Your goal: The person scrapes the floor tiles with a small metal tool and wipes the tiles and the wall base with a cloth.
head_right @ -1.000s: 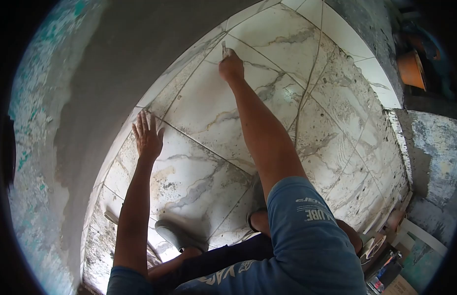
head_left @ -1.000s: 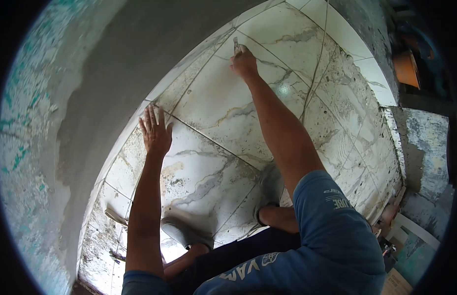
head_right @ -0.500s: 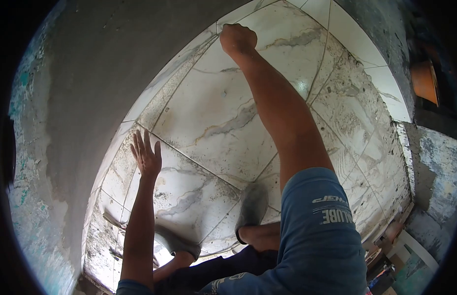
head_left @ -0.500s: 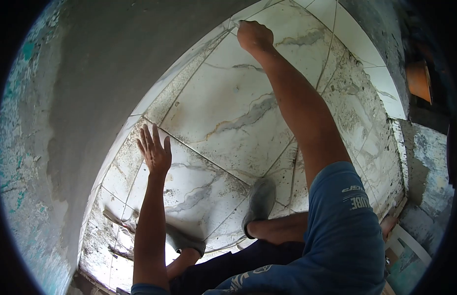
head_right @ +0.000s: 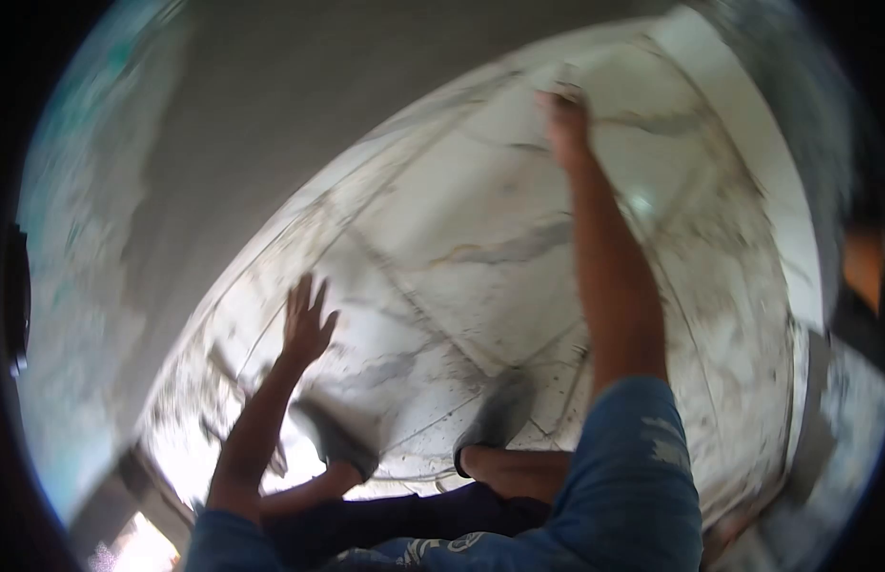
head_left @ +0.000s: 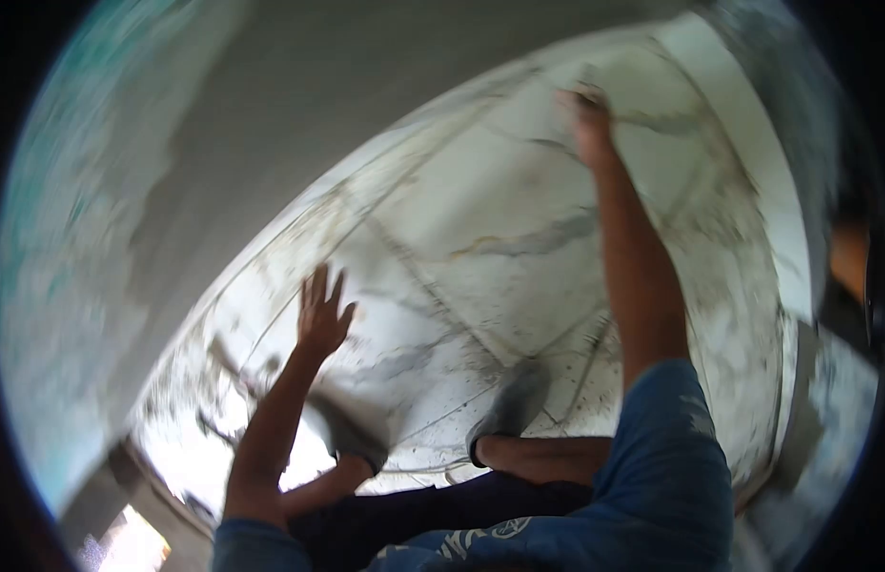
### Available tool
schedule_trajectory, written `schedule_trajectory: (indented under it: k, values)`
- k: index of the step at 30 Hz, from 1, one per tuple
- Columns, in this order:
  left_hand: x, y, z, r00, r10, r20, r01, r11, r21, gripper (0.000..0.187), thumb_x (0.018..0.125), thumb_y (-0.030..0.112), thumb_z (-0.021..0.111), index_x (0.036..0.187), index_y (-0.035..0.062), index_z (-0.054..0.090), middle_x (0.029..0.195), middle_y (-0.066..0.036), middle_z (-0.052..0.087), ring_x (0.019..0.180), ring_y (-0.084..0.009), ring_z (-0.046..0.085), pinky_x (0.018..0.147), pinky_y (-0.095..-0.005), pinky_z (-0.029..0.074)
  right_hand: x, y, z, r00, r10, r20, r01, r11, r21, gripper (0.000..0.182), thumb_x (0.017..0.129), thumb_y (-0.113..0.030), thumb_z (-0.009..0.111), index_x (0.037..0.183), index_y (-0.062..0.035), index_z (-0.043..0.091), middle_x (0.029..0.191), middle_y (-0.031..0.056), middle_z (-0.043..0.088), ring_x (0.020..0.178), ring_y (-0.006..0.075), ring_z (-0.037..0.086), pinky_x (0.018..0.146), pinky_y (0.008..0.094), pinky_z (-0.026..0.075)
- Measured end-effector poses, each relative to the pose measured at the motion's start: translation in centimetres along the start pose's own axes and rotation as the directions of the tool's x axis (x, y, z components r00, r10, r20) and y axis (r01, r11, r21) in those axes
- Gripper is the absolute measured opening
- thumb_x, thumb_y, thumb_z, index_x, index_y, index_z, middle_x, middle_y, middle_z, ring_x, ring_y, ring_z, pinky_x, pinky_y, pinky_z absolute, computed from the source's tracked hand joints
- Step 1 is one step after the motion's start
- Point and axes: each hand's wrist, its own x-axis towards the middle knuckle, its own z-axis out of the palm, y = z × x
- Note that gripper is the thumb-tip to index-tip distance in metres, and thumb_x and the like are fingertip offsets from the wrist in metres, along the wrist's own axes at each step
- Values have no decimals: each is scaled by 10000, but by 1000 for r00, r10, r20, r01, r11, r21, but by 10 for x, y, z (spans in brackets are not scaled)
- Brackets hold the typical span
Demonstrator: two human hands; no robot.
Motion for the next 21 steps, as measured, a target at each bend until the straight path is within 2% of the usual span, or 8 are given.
schedule_trajectory:
  k: [1, 5, 7, 9, 13, 15, 17, 21]
  values:
    - [-9, -7, -13, 999, 31, 32, -31, 999, -15, 631, 884, 311, 625, 1431, 98, 396, 1493, -213, 311, 1406, -364, 262, 1148, -525, 208, -23, -27, 27, 996, 90, -28, -83, 975, 206, 182, 943, -249, 554, 907, -72, 570, 921, 55, 639, 722, 158, 629, 682, 312, 509]
    - [-50, -51, -50, 977, 157, 145, -159, 987, 5, 590, 858, 285, 667, 1372, 85, 457, 1368, -175, 471, 1300, -330, 427, 1109, -492, 314, -99, -44, 92, 873, 227, 432, -126, 960, -250, 190, 953, -194, 479, 918, -19, 547, 792, 85, 647, 614, 165, 639, 599, 306, 509]
    - [-75, -72, -64, 979, 130, 160, -140, 989, 51, 548, 865, 270, 662, 1341, 66, 484, 1327, -177, 509, 1268, -332, 461, 1101, -484, 329, -139, -42, 130, 775, 233, 587, -12, 935, -355, 199, 948, -184, 478, 906, 4, 529, 743, 89, 637, 582, 166, 627, 591, 302, 507]
    - [-101, -93, -78, 979, 64, 195, -70, 997, 23, 495, 864, 255, 661, 1289, 46, 518, 1258, -182, 549, 1211, -338, 501, 1061, -480, 371, -170, -28, 167, 709, 198, 677, -38, 969, -244, 203, 949, -175, 474, 916, 20, 518, 719, 95, 628, 563, 165, 620, 560, 314, 502]
    - [-161, -120, -90, 989, -20, 145, 29, 998, -56, 468, 849, 229, 667, 1255, 38, 535, 1213, -175, 571, 1170, -346, 524, 1027, -465, 399, -205, -28, 231, 762, 146, 631, -51, 985, -165, 173, 945, -153, 471, 953, 13, 523, 730, 102, 644, 558, 171, 625, 531, 325, 505]
    - [-202, -129, -97, 972, -113, 207, 126, 991, -54, 468, 845, 225, 666, 1255, 40, 537, 1208, -174, 574, 1153, -348, 534, 1021, -454, 405, -226, -33, 262, 855, 145, 498, 75, 916, -395, 176, 945, -145, 458, 1009, 5, 523, 753, 106, 665, 570, 179, 637, 512, 336, 503]
    - [-243, -140, -95, 960, -201, 195, 220, 972, -83, 468, 837, 226, 669, 1245, 37, 540, 1190, -177, 582, 1140, -351, 541, 1010, -452, 410, -244, -39, 282, 790, 183, 585, 162, 858, -487, 186, 946, -144, 455, 1045, 0, 521, 767, 106, 678, 591, 192, 649, 512, 336, 506]
    - [-313, -161, -78, 884, -342, 318, 411, 893, -182, 478, 817, 240, 683, 1232, 43, 551, 1171, -183, 595, 1133, -359, 544, 990, -459, 417, -290, -31, 307, 734, 326, 595, 5, 874, -486, 160, 937, -123, 516, 1061, -25, 537, 849, 97, 672, 636, 173, 657, 565, 317, 508]
